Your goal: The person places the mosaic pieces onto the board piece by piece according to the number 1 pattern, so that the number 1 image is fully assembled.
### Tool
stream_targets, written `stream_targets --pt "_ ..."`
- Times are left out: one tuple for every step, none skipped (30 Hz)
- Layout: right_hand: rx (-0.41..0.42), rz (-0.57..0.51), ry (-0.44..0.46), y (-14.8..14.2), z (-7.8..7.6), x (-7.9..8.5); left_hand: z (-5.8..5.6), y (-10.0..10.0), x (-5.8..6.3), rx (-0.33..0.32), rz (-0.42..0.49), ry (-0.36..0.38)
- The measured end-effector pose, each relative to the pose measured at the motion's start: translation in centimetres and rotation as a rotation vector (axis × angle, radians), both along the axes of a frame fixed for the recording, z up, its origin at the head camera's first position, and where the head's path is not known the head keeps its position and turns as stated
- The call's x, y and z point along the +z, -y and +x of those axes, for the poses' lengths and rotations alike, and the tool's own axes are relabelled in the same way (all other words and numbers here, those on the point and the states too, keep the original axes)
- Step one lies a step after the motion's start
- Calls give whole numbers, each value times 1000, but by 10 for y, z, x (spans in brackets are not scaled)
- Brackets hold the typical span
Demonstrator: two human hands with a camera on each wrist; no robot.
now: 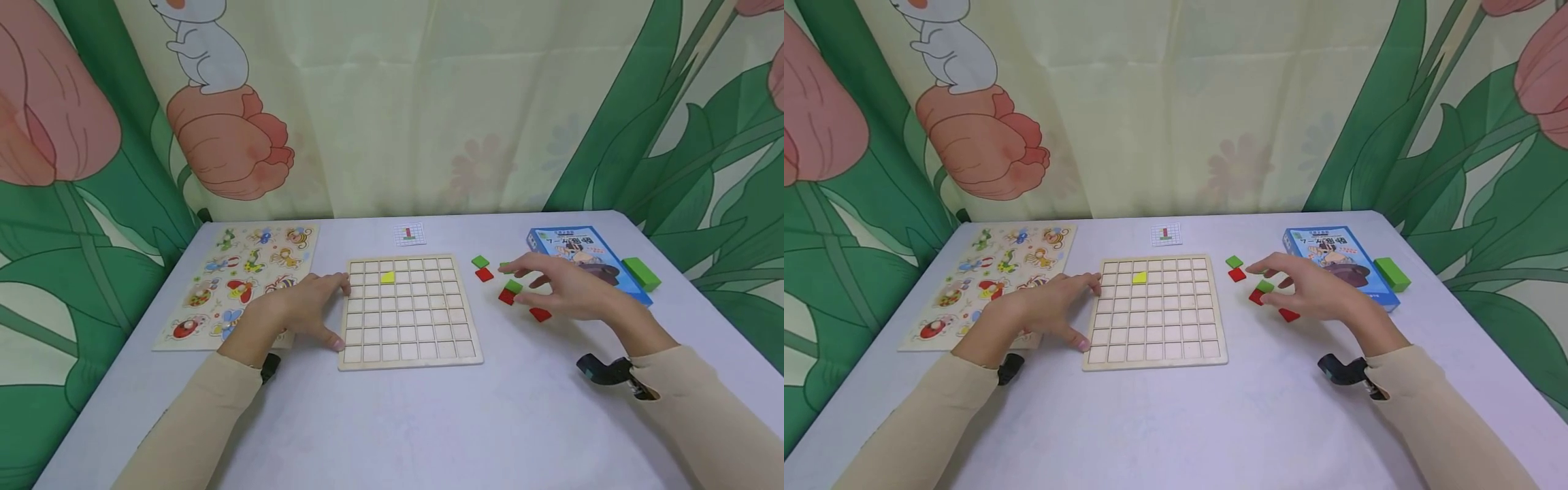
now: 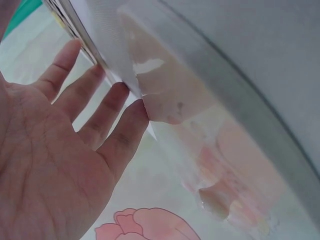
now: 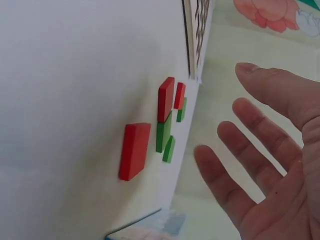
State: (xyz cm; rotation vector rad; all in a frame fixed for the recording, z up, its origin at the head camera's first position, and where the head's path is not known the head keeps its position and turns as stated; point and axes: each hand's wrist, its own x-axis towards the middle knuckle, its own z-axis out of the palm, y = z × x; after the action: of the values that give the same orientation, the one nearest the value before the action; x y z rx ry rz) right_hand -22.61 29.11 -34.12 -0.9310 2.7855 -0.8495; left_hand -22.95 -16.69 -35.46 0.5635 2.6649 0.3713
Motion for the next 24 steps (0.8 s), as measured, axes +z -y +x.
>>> stream_targets --pt "-1 -6 10 -2 1 -1 0 0 0 0 -3 -3" --pt "-4 -9 19 -3 3 -2 0 0 -1 -1 -3 -5" --pt "-6 -8 26 -4 4 -3 0 0 0 -4 -3 -7" --pt "-11 -4 36 -6 6 -3 0 0 0 -6 -2 -8" --pt "-12 1 44 -7 7 -4 0 0 0 -9 -1 -10" --pt "-12 6 51 -8 8 -5 0 0 1 -10 1 -9" --pt "-11 13 57 -9 9 -6 0 0 1 -11 3 -8" --pt "-13 21 61 -10 10 -7 1 0 1 -11 5 -7" --pt "-15 29 67 -11 10 -8 1 0 1 -9 6 -4" --pt "-22 38 74 -12 12 -9 1 0 1 -6 7 -1" --pt "-27 44 76 -13 13 -10 1 0 1 -6 6 -2" --pt "-37 55 74 -14 14 -10 1 0 1 -5 6 -1" --pt "-50 66 75 -15 15 -11 1 0 0 -5 7 -2" --pt "-64 76 77 -15 16 -12 1 0 -1 -7 8 -3" --pt "-72 87 78 -15 18 -12 0 0 -1 -10 9 -4" --pt "-81 99 78 -16 19 -13 0 1 -2 -11 10 -4" --pt "-90 109 79 -16 21 -14 0 1 -2 -12 10 -4" --pt "-98 122 76 -16 22 -14 0 1 -2 -10 10 -2" --pt "-100 131 74 -16 23 -15 0 1 -2 -11 10 -3" --pt "-100 138 68 -16 25 -15 0 2 -2 -10 10 -4" --pt "-98 145 62 -16 25 -15 0 2 -2 -8 10 -5" --pt "-101 149 58 -16 26 -16 0 2 -2 -7 9 -6" --pt "-101 150 53 -17 26 -16 0 2 -2 -7 11 -8" --pt "-95 148 50 -17 27 -15 1 2 -2 -8 13 -9"
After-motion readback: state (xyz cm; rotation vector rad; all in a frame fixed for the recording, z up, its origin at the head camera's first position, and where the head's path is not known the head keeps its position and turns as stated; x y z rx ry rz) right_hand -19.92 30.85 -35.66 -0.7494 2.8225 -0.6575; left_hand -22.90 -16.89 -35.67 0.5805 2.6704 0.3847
